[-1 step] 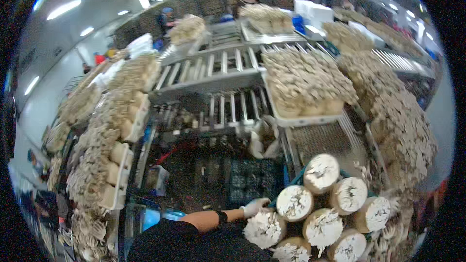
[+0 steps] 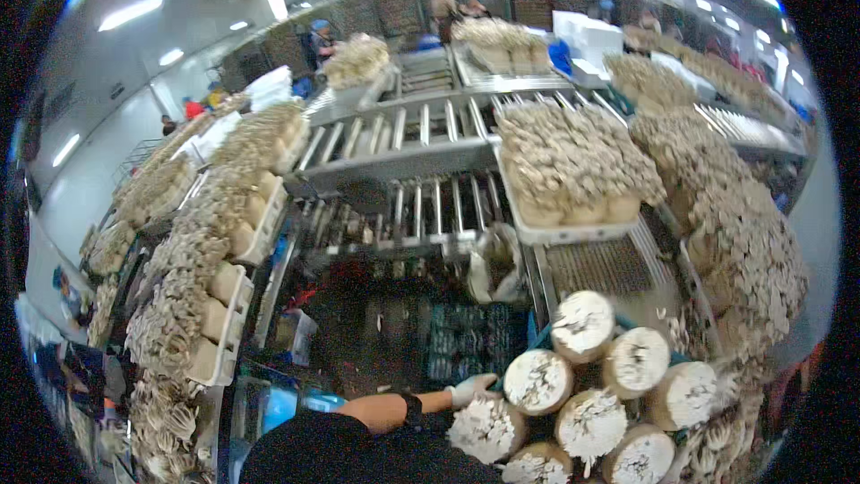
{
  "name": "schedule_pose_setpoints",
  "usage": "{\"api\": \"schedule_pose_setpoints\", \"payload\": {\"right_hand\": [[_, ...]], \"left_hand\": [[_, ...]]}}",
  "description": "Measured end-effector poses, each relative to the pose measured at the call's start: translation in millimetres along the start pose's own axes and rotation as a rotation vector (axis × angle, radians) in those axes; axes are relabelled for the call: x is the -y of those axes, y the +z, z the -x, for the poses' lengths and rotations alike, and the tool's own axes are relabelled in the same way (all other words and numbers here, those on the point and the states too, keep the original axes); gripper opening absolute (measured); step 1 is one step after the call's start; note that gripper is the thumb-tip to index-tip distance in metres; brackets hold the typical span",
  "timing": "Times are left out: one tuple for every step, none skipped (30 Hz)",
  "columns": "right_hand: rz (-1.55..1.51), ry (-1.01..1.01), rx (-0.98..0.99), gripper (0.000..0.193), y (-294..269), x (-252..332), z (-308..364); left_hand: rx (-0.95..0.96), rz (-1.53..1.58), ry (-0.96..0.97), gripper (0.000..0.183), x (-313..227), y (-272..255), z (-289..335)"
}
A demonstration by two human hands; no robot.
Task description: Harvesting and processing mushrooms from growth jars using a large knife on an industrial conveyor table.
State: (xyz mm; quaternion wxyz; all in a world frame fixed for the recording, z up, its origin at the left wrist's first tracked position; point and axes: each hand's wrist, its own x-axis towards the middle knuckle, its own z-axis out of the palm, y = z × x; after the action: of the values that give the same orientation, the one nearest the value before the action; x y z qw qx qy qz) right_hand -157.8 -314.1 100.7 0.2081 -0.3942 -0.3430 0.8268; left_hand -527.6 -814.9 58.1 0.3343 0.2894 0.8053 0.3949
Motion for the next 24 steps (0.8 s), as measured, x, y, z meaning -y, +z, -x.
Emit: {"api": "schedule_pose_setpoints", "payload": {"right_hand": [[0.015, 0.036, 0.063, 0.041, 26, -3, -20], [0.019, 0.066, 0.117, 0.041, 50, -12, -33], [0.038, 0.091, 0.182, 0.041, 76, -18, -48], [0.05, 0.117, 0.236, 0.041, 99, -23, -60], [0.07, 0.149, 0.291, 0.042, 127, -35, -73], [0.089, 0.173, 0.335, 0.042, 148, -48, -85], [0.105, 0.202, 0.371, 0.042, 169, -61, -96], [0.148, 0.242, 0.395, 0.042, 178, -62, -104], [0.257, 0.19, 0.409, 0.043, 188, -73, -113], [0.363, 0.139, 0.422, 0.045, 202, -85, -126], [0.382, 0.16, 0.436, 0.045, 225, -99, -141], [0.542, 0.076, 0.521, 0.043, 250, -115, -158], [0.699, -0.011, 0.602, 0.042, 278, -134, -176], [0.737, -0.03, 0.645, 0.043, 303, -153, -205], [0.778, -0.046, 0.662, 0.044, 315, -176, -227], [0.793, 0.016, 0.544, 0.044, 298, -190, -233], [0.792, 0.119, 0.529, 0.045, 333, -233, -237], [0.804, 0.212, 0.521, 0.045, 364, -275, -240], [0.826, 0.28, 0.44, 0.046, 365, -299, -243], [0.836, 0.363, 0.427, 0.046, 388, -338, -244], [0.861, 0.425, 0.366, 0.047, 382, -361, -250], [0.899, 0.484, 0.29, 0.047, 358, -366, -259], [0.943, 0.517, 0.266, 0.048, 337, -367, -272], [0.8, 0.707, 0.205, 0.045, 408, -425, -242]], "left_hand": [[0.029, 0.004, -0.001, 0.058, 4, 32, -8], [-0.087, 0.123, -0.111, 0.064, 13, 33, 3], [-0.162, 0.152, -0.207, 0.064, 21, 26, 10], [-0.187, 0.16, -0.223, 0.064, 33, 12, 16], [-0.219, 0.171, -0.25, 0.064, 53, -3, 27], [-0.222, 0.231, -0.285, 0.064, 61, -19, 39], [-0.263, 0.247, -0.296, 0.064, 68, -31, 49], [-0.387, 0.249, -0.269, 0.059, 75, -19, 59], [-0.498, 0.228, -0.229, 0.053, 86, -23, 68], [-0.479, 0.271, -0.25, 0.057, 100, -32, 77], [-0.496, 0.286, -0.272, 0.057, 118, -40, 84], [-0.504, 0.212, -0.323, 0.057, 142, -49, 87], [-0.502, 0.137, -0.373, 0.058, 167, -61, 90], [-0.518, 0.248, -0.382, 0.058, 213, -63, 87], [-0.507, 0.362, -0.39, 0.059, 254, -59, 87], [-0.433, 0.417, -0.431, 0.067, 240, -72, 90], [-0.522, 0.413, -0.525, 0.073, 276, -87, 115], [-0.639, 0.467, -0.594, 0.074, 320, -91, 141], [-0.499, 0.199, -0.715, 0.072, 315, -123, 137], [-0.658, 0.28, -0.676, 0.069, 353, -126, 155], [-0.565, 0.327, -0.616, 0.063, 358, -158, 147], [-0.383, 0.307, -0.753, 0.056, 350, -177, 116], [-0.51, 0.333, -0.567, 0.052, 387, -181, 100], [-0.484, 0.302, -0.698, 0.049, 406, -206, 144]]}}
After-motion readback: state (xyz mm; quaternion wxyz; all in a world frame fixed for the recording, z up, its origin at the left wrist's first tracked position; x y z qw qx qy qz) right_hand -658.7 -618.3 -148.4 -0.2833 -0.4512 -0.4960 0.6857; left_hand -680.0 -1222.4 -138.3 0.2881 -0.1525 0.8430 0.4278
